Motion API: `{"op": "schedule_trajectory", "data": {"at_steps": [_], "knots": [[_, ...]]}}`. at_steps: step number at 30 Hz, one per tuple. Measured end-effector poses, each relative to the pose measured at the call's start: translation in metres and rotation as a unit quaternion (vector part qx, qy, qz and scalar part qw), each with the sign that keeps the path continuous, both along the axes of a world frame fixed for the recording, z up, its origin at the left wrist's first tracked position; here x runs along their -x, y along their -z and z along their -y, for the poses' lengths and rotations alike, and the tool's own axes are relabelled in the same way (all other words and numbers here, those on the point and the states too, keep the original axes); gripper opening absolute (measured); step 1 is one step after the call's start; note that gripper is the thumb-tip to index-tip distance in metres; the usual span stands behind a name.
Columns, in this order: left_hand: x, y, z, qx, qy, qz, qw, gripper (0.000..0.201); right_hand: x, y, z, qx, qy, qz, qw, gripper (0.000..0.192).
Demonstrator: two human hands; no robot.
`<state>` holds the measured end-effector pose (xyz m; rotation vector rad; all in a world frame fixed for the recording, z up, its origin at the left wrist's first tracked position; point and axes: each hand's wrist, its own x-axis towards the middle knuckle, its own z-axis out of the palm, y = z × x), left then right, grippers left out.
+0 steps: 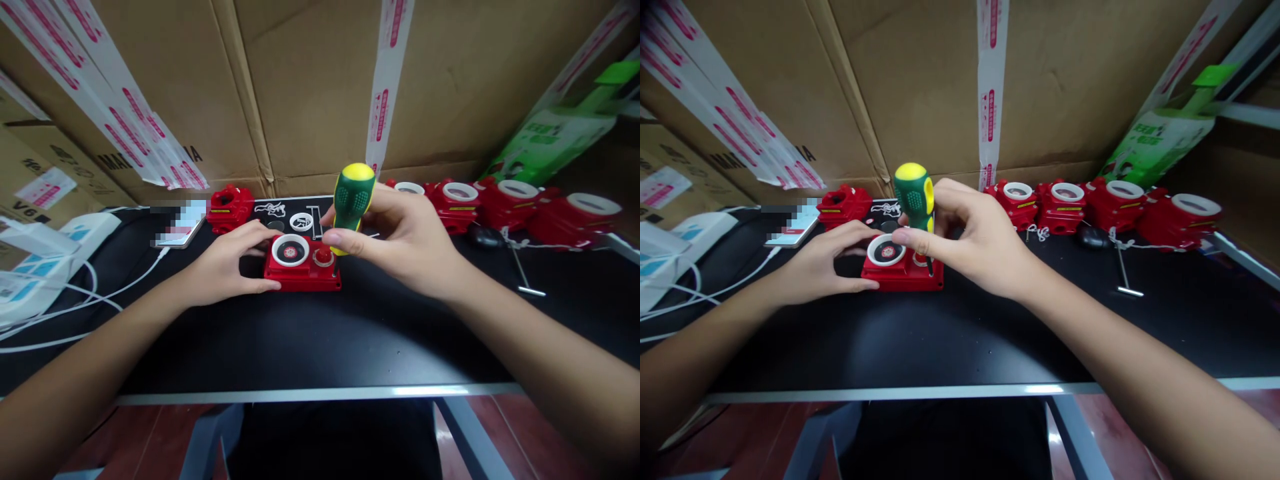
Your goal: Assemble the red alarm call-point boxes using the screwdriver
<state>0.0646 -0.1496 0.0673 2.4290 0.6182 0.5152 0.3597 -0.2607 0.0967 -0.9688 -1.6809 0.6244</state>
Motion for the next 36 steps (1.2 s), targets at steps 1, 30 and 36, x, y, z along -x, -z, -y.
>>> {"op": "schedule_trajectory", "data": {"at_steps": [1,30,36], "knots": [[0.0,0.0,0.001,-0.007,-0.002,0.0,1.0,0.069,0.0,0.002,-0.001,-0.003,0.015,0.008,1.0,0.038],[0.001,-0.005,0.004,-0.036,0.007,-0.031,0.999,0.069,0.002,-0.002,0.001,-0.041,0.06,0.088,0.993,0.035],[0.001,-0.006,0.007,-0.009,-0.007,-0.022,1.0,0.07,0.0,-0.005,0.006,-0.034,0.06,0.121,0.99,0.032]]}}
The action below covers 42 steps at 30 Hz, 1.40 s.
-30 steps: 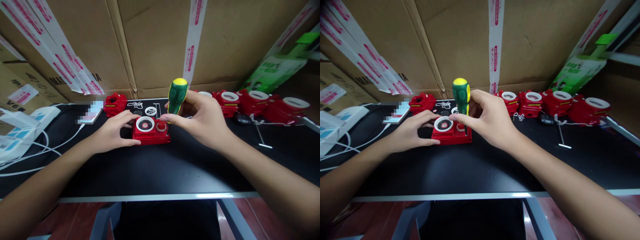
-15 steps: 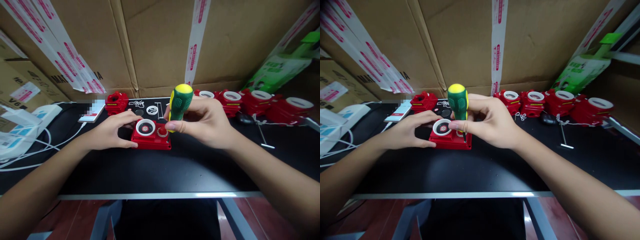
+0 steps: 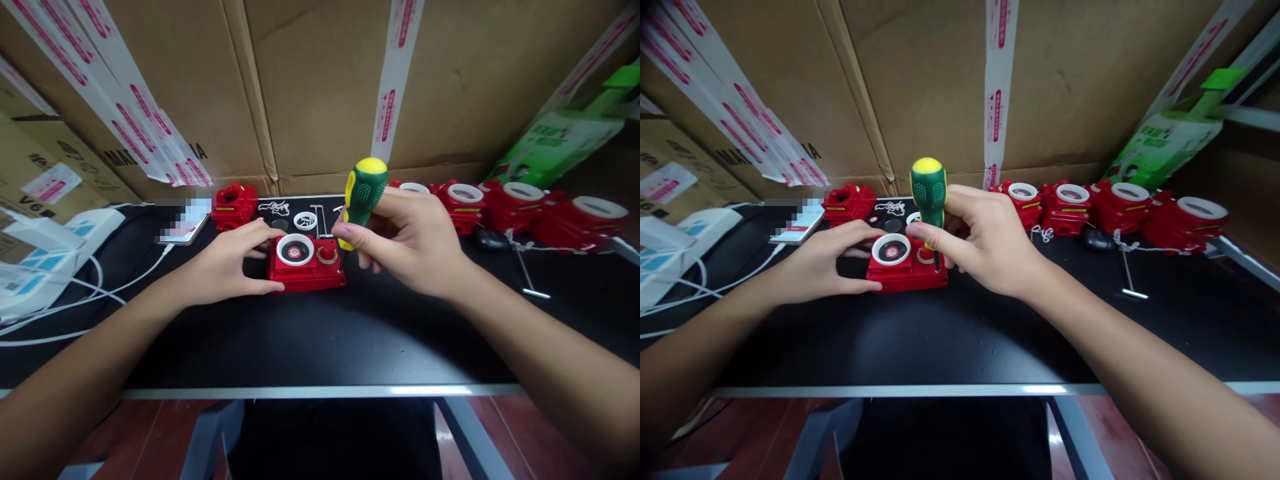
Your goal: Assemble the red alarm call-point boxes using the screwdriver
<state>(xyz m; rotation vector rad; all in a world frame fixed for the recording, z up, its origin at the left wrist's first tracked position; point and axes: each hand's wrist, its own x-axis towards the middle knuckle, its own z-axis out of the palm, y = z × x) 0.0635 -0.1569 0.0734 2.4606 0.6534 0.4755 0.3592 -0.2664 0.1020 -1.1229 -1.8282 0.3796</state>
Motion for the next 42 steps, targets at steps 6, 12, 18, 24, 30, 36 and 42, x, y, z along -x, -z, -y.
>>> {"op": "schedule_trajectory", "data": {"at_steps": [6,12,18,24,30,36,42], "knots": [[0.0,-0.003,0.001,0.06,0.006,0.005,0.998,0.07,-0.003,-0.001,-0.001,0.042,-0.094,-0.048,0.994,0.026],[0.002,-0.001,-0.001,0.049,0.015,0.004,0.999,0.067,-0.001,-0.002,-0.004,0.078,-0.178,-0.112,0.975,0.027],[0.002,0.0,-0.001,0.042,-0.003,-0.003,0.999,0.067,0.001,0.005,-0.007,0.069,-0.131,-0.125,0.981,0.035],[0.002,0.0,-0.002,0.039,-0.003,-0.017,0.999,0.069,-0.001,0.001,-0.005,0.098,-0.087,-0.13,0.983,0.049],[0.004,0.0,-0.002,0.041,-0.009,-0.018,0.999,0.069,-0.002,-0.001,-0.002,0.1,-0.065,-0.086,0.989,0.047],[0.003,0.0,-0.003,0.033,-0.002,-0.009,0.999,0.067,-0.003,0.0,-0.002,0.096,-0.057,-0.08,0.991,0.04],[0.003,0.002,-0.004,0.037,0.005,-0.005,0.999,0.067,-0.006,-0.005,-0.001,0.133,-0.103,-0.1,0.981,0.038]]}}
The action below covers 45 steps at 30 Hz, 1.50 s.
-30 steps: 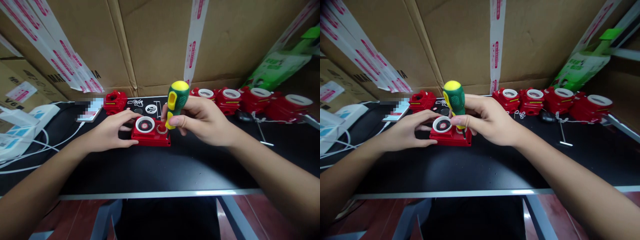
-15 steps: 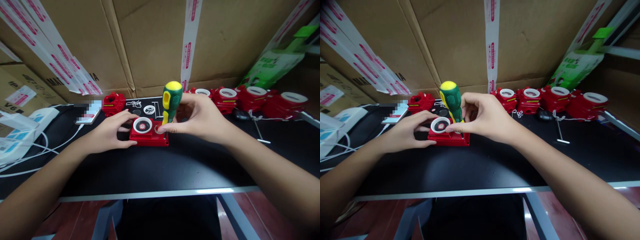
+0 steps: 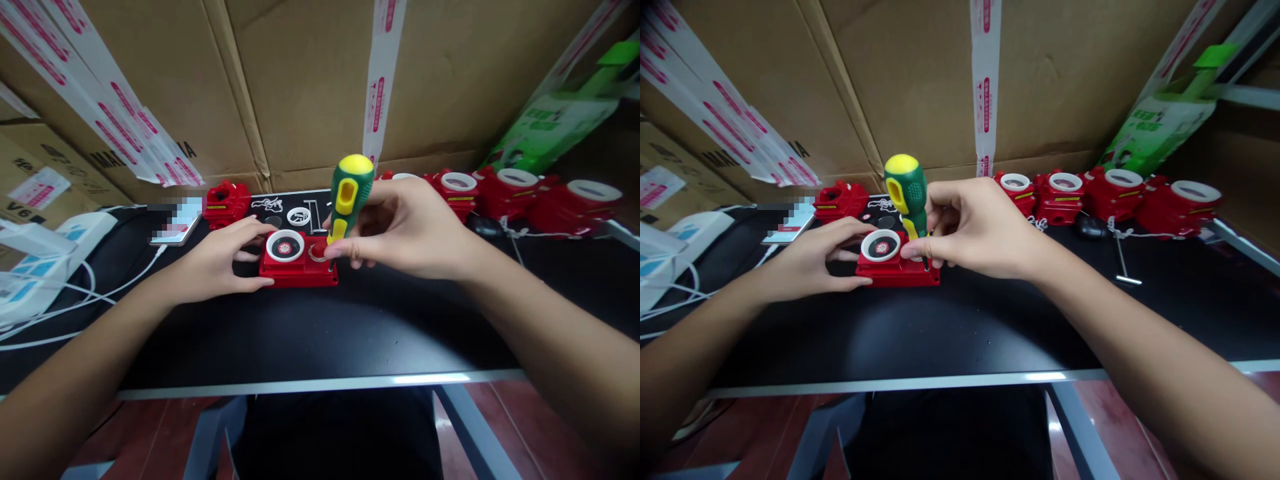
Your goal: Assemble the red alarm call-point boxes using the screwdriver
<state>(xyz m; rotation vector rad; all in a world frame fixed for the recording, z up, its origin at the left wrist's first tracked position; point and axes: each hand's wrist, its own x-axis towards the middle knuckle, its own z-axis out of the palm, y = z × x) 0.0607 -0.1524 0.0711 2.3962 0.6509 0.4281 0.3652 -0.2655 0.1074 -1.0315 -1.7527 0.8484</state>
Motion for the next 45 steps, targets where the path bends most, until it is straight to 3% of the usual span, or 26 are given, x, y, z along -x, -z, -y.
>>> {"op": "schedule_trajectory", "data": {"at_steps": [4,7,11,16,20,24,35,41,45], "knots": [[0.002,0.001,-0.003,-0.005,0.007,-0.002,1.0,0.069,-0.004,-0.003,-0.001,0.042,-0.059,-0.017,0.997,0.039],[0.002,0.0,-0.005,-0.007,0.0,-0.001,1.0,0.068,-0.006,-0.002,-0.004,0.033,-0.064,-0.008,0.997,0.039],[0.001,0.0,-0.004,-0.002,-0.032,0.01,0.999,0.07,-0.005,0.003,-0.007,-0.035,0.025,0.07,0.997,0.04],[0.0,0.002,-0.002,-0.008,-0.048,0.012,0.999,0.071,0.001,0.008,-0.011,-0.155,0.161,0.222,0.949,0.051],[-0.002,0.003,0.002,-0.042,-0.044,0.011,0.998,0.071,0.007,0.009,-0.01,-0.148,0.19,0.272,0.932,0.066],[-0.005,0.002,0.006,-0.063,-0.028,0.014,0.998,0.07,0.009,0.01,-0.008,-0.144,0.203,0.267,0.931,0.064],[-0.003,0.002,0.002,-0.063,-0.018,0.015,0.998,0.069,0.003,0.01,-0.011,-0.147,0.163,0.275,0.936,0.064],[-0.002,-0.003,-0.001,-0.07,0.001,-0.008,0.998,0.075,-0.001,0.008,-0.008,-0.112,0.095,0.267,0.952,0.063],[0.001,-0.003,-0.004,-0.035,0.006,-0.018,0.999,0.081,-0.001,0.008,-0.007,-0.124,0.018,0.255,0.959,0.064]]}}
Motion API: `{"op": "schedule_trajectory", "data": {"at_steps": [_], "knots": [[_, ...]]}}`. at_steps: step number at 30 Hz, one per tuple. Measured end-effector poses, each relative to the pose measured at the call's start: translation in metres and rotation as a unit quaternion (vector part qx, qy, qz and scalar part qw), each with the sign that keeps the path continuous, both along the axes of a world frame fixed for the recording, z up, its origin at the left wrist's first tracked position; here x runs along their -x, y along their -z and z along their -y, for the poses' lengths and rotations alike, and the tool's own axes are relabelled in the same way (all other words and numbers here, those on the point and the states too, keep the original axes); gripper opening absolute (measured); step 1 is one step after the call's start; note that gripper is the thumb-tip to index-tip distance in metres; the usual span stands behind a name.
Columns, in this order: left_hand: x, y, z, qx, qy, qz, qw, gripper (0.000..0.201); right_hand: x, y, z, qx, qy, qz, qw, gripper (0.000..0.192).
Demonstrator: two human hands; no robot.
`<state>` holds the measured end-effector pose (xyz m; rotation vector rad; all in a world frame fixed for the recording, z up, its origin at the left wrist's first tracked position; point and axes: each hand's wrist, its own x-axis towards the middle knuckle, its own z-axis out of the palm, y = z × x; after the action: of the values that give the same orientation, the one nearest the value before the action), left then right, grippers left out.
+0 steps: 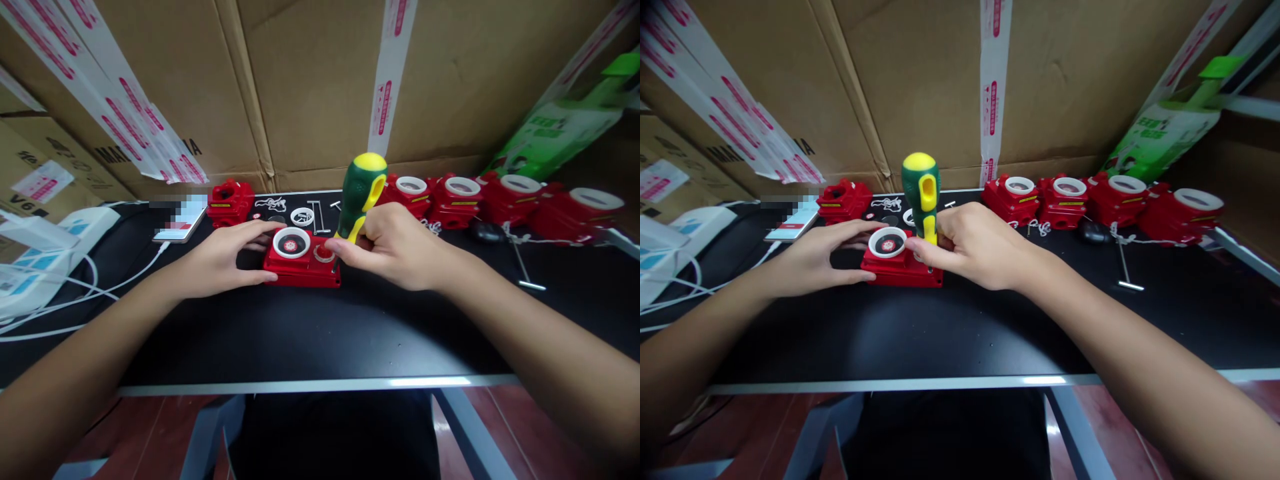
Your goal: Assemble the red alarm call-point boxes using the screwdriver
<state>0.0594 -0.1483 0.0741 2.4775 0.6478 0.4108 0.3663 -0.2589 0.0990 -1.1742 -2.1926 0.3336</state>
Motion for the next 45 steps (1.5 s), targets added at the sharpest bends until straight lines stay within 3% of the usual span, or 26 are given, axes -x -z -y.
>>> {"op": "schedule_trajectory", "data": {"at_steps": [4,6,12,18,25,30,33,40,45], "knots": [[0.001,0.002,0.0,0.046,0.006,0.002,0.999,0.082,0.001,-0.003,0.001,0.007,-0.061,0.013,0.998,0.057],[0.001,0.003,0.0,0.044,0.012,0.004,0.999,0.081,0.0,-0.005,0.001,0.001,-0.056,0.03,0.998,0.057],[-0.003,0.008,0.0,0.002,0.013,0.015,1.0,0.073,-0.004,-0.007,0.002,-0.038,0.093,0.072,0.992,0.073],[-0.004,0.008,0.002,-0.014,0.005,0.007,1.0,0.079,0.001,-0.008,0.003,-0.039,0.151,0.052,0.986,0.069],[-0.004,0.004,0.007,0.005,0.009,-0.005,1.0,0.073,0.0,-0.008,0.002,0.001,0.118,0.054,0.992,0.06],[-0.003,0.005,0.007,0.028,0.021,0.005,0.999,0.077,-0.002,-0.008,0.003,0.0,0.006,0.035,0.999,0.055],[-0.003,0.007,0.005,0.027,0.033,0.014,0.999,0.074,-0.001,-0.009,0.004,0.008,-0.027,0.039,0.999,0.05],[-0.004,0.011,0.004,0.005,0.04,0.021,0.999,0.082,-0.002,-0.008,0.006,-0.037,0.085,0.06,0.994,0.061],[-0.005,0.011,0.004,0.003,0.026,0.032,0.999,0.075,0.001,-0.007,0.006,-0.032,0.1,0.012,0.994,0.074]]}}
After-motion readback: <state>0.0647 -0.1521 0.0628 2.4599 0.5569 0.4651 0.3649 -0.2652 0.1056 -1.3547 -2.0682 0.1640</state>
